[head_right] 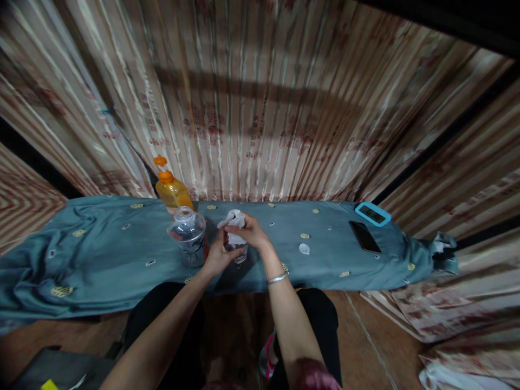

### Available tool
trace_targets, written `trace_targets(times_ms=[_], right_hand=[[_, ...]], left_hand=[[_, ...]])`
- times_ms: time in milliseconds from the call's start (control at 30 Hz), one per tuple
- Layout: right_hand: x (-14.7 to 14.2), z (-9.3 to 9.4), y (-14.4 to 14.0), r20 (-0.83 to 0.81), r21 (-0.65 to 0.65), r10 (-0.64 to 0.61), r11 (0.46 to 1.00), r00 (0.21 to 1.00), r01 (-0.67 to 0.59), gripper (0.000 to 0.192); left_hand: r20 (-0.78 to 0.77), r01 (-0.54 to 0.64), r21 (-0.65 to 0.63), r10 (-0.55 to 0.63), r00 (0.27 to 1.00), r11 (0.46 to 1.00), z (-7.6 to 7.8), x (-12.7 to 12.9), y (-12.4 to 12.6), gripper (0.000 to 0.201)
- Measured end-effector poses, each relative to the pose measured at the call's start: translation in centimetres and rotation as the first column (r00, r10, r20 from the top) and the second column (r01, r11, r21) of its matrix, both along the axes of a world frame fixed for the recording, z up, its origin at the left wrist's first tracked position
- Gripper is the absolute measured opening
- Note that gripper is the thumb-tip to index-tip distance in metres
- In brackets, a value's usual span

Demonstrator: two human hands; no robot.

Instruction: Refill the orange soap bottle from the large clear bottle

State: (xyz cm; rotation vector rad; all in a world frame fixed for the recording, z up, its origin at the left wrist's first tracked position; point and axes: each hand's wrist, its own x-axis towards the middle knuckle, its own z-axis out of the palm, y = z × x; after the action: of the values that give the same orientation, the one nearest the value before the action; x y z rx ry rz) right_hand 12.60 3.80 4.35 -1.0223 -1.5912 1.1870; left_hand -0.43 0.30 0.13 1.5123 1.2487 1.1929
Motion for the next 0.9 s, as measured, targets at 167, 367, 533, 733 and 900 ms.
trace_targets(times_ms=[167,367,533,733,900], right_hand=[[-1.1,-1.5,-1.2,-0.098,0.013,-0.185,0.982,0.978,0.187,0.028],[-1.8,-4.9,-4.2,-0.180,-0.071,-0.390,0.921,0.903,0.384,0.040],[-1.3,-7.0,-5.4,-0.133,-0.220,-0.439,0.887,0.888,0.405,0.044],[-1.1,-2.1,-4.8,-0.049,-0.131,-0.446,0.890,0.893,0.437,0.043],[-1.8,-1.6,-3.8,-0.008,-0.123,-0.460,0.881,0.888,0.456,0.037]], left_hand=[[-0.031,0.023,0.050,-0.022,0.999,0.998,-0.1,0.2,-0.1,0.079],[-0.012,0.023,0.083,-0.022,1.000,0.996,-0.1,0.2,-0.6,0.077],[-0.019,-0.004,0.092,0.006,1.000,0.996,0.3,0.4,-0.7,0.075],[-0.048,-0.005,0.106,0.010,0.999,0.994,-0.2,0.4,-0.5,0.078],[-0.098,-0.048,0.158,0.064,0.993,0.986,-0.5,0.2,-0.3,0.079]])
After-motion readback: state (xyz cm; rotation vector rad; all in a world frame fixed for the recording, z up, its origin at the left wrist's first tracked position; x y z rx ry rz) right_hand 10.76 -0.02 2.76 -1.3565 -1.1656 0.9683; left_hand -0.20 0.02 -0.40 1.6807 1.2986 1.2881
